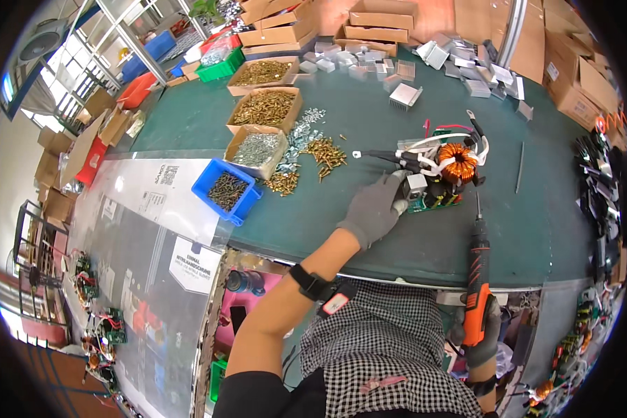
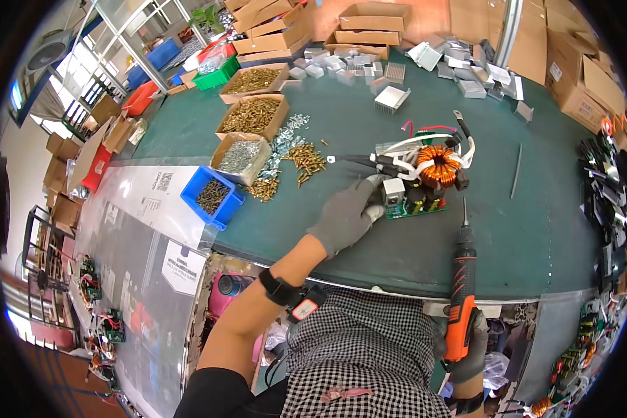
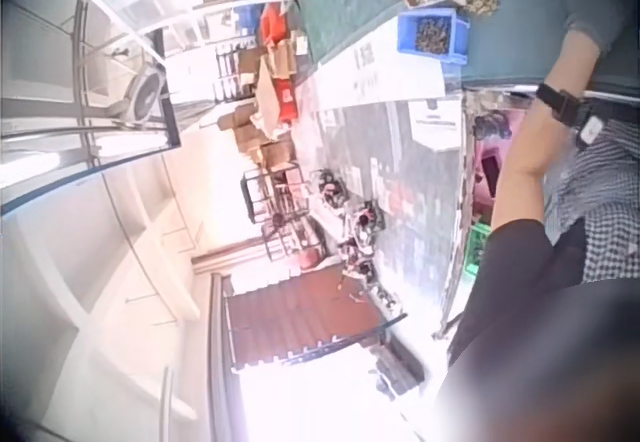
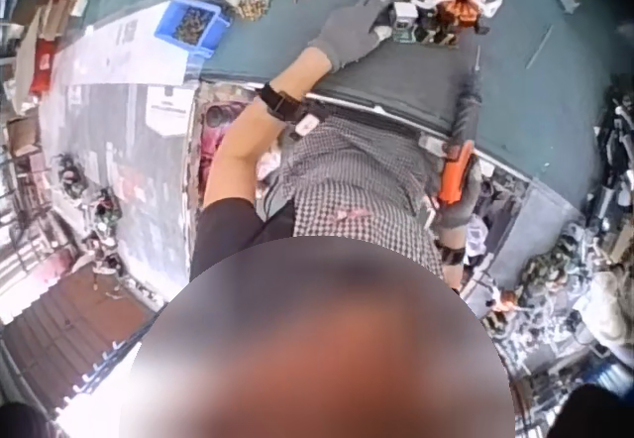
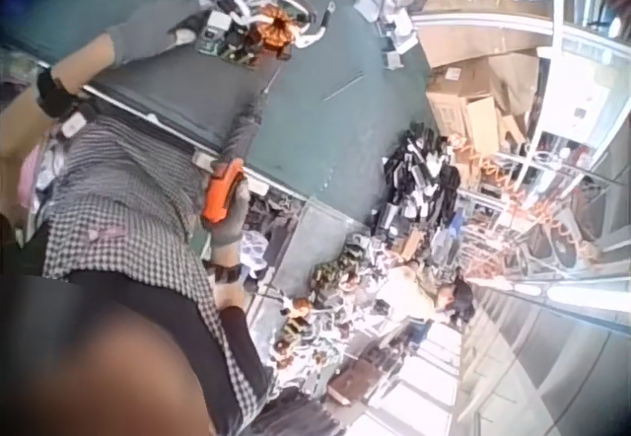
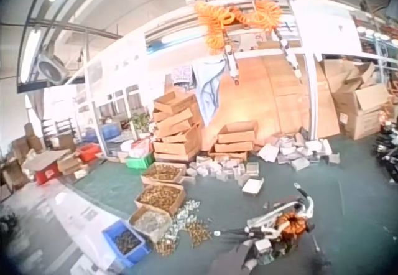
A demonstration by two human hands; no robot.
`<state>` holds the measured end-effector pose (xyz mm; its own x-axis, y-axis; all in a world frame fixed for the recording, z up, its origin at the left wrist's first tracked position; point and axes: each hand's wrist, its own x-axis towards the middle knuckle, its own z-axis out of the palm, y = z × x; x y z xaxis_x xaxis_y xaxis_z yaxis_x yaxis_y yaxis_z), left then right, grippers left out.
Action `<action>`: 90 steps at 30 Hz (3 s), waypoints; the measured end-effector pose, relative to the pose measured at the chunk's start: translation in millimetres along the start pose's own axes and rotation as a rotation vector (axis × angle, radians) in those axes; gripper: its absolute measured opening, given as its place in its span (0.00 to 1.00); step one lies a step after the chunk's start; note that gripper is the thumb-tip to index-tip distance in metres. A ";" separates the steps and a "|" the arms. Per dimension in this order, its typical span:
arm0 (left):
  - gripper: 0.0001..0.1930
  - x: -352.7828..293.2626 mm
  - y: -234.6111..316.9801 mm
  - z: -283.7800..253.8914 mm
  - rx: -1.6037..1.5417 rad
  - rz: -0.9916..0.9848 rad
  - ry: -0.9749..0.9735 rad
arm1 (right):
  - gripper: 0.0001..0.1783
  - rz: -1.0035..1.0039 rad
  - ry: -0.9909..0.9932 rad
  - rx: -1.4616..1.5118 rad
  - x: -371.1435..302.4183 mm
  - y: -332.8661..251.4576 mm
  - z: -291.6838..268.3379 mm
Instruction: Assembling an electronic component onto a circuit board using an electric screwdriver.
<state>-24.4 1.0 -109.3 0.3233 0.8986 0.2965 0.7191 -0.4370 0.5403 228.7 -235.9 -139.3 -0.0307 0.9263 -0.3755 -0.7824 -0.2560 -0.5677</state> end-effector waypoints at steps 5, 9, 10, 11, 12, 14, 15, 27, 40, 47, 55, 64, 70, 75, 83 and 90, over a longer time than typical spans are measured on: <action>0.09 -31.4 -50.2 -115.6 0.147 0.007 0.211 | 0.38 0.033 0.217 -0.103 3.5 -9.0 4.9; 0.11 -38.1 -115.5 -189.6 0.507 -0.538 0.038 | 0.37 0.061 -0.017 -0.220 9.3 -10.8 2.7; 0.12 -42.5 -140.6 -194.2 0.533 -0.515 -0.037 | 0.37 0.032 -0.033 -0.242 9.7 -8.6 11.6; 0.12 -51.7 -163.3 -191.2 0.586 -0.481 -0.071 | 0.40 0.075 -0.014 -0.217 12.9 -5.3 6.9; 0.12 -58.0 -178.5 -192.0 0.571 -0.461 -0.086 | 0.43 0.115 0.011 -0.194 15.7 -2.1 -0.3; 0.13 -58.9 -191.3 -188.6 0.519 -0.517 -0.100 | 0.40 0.173 -0.010 -0.226 13.4 -8.9 1.7; 0.13 -53.7 -186.3 -185.9 0.515 -0.500 -0.106 | 0.41 0.182 0.024 -0.278 10.2 -7.9 3.4; 0.11 -57.0 -152.1 -187.2 0.359 -0.339 0.255 | 0.43 0.278 -0.220 -0.847 -5.1 -8.8 20.8; 0.11 -34.2 -11.2 -125.0 0.004 0.313 -0.200 | 0.37 0.342 -0.425 -1.202 19.6 -22.1 75.6; 0.11 -29.0 -7.5 -121.3 0.007 0.343 -0.204 | 0.39 0.308 -0.410 -1.254 23.3 -23.1 72.2; 0.18 -28.4 -13.5 -131.2 0.398 0.509 -0.505 | 0.48 0.117 -0.325 -1.867 21.0 -39.9 99.6; 0.15 1.8 -69.0 -137.2 0.317 0.099 -0.149 | 0.44 0.259 -0.346 -1.345 28.3 -17.3 72.8; 0.13 29.2 -106.8 -111.6 0.882 -0.084 -0.185 | 0.43 0.247 -0.298 -1.173 26.4 -15.7 72.0; 0.13 29.6 -111.5 -113.3 0.924 -0.090 -0.082 | 0.43 0.195 -0.307 -1.218 19.6 -12.5 70.1; 0.20 -3.0 -50.2 -89.5 -0.436 -0.273 -0.241 | 0.43 0.159 -0.311 -1.191 13.0 -7.8 54.8; 0.19 -13.2 -26.9 -66.3 -1.085 -0.407 -0.402 | 0.42 0.238 -0.221 -1.026 -0.7 -9.5 55.2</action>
<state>-88.9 -1.6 -75.5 0.4992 0.8413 -0.2074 -0.0109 0.2455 0.9693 201.8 -218.9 -93.1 -0.3058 0.8254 -0.4746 0.1507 -0.4503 -0.8801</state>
